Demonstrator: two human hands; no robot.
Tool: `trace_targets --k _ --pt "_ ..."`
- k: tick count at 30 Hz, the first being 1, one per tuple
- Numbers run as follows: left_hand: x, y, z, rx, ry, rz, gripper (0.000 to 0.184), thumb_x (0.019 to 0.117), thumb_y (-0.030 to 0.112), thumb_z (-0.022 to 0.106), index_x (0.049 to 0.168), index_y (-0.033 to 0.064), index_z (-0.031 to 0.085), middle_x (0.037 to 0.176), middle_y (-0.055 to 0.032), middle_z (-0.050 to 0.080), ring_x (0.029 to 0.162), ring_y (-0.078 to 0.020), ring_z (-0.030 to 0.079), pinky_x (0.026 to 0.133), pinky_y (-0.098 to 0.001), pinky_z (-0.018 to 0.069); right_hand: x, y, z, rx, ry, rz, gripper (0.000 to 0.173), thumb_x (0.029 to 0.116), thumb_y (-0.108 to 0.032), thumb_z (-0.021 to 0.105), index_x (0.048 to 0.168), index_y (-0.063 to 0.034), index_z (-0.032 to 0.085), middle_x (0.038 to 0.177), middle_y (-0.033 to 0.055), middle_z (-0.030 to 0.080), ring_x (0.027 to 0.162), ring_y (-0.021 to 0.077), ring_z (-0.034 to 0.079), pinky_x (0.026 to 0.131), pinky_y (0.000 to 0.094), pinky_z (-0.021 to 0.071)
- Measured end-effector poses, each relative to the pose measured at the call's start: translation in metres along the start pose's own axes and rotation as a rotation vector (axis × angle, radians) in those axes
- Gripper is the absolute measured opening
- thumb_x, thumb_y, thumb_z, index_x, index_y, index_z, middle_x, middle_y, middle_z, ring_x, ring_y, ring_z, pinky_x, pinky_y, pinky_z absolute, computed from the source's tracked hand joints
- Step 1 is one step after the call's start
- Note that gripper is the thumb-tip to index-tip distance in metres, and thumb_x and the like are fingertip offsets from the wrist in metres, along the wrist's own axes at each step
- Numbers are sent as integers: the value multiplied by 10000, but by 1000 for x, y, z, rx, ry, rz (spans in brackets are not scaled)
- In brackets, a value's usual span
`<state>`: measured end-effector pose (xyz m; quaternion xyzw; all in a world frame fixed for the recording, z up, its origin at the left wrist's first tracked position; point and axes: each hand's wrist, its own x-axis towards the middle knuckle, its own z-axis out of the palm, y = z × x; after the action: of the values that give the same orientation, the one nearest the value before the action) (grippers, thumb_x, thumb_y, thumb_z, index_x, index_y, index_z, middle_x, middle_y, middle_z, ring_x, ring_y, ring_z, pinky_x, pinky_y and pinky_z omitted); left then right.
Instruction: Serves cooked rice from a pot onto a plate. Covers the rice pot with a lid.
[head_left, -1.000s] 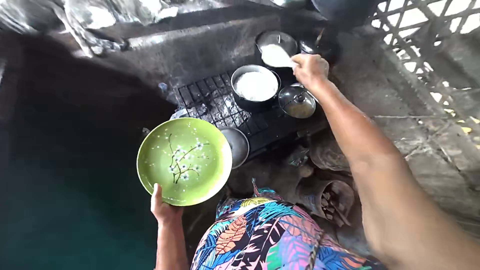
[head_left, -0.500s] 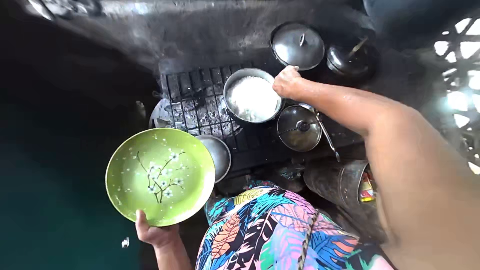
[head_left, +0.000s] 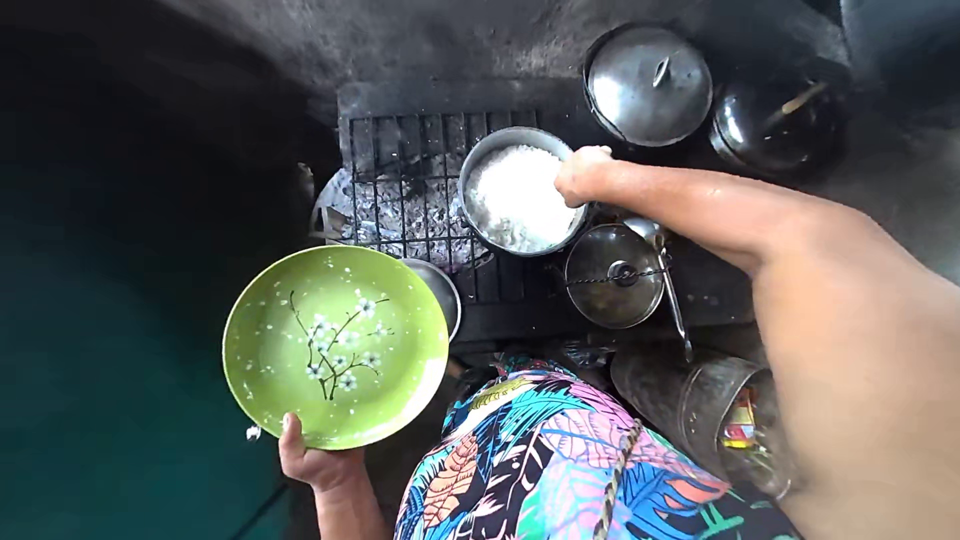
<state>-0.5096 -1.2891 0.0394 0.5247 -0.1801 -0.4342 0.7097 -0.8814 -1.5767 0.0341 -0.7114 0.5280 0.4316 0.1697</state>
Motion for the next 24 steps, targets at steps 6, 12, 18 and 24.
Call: trace_targets --k 6,12,18,24 --pt "-2 4 -11 18 42 4 395 1028 209 238 1032 161 630 974 32 776 979 -93 735 855 -320 620 44 28 20 -1 -29 -142 224 992 -167 579 1121 -72 736 1150 245 683 1165 463 613 898 694 454" --pt "-5 0 -2 40 112 -3 453 1026 151 133 1039 143 586 941 41 766 944 -85 735 846 -311 618 44 12 25 17 -33 -141 225 985 -209 610 1080 -39 721 1159 266 665 1179 497 580 883 723 429" --pt "-1 -12 18 34 157 -44 410 1038 164 147 1086 128 553 948 23 753 944 -102 730 847 -332 615 39 31 45 -13 98 -277 298 1037 -229 510 1059 -23 724 1082 258 694 1107 481 631 882 678 455" --pt "5 -19 27 26 143 -62 411 1036 162 147 1080 128 554 935 19 758 934 -105 736 834 -334 621 40 43 59 -42 173 -359 279 1018 -214 516 1017 -26 722 1026 242 709 1058 475 656 807 664 482"
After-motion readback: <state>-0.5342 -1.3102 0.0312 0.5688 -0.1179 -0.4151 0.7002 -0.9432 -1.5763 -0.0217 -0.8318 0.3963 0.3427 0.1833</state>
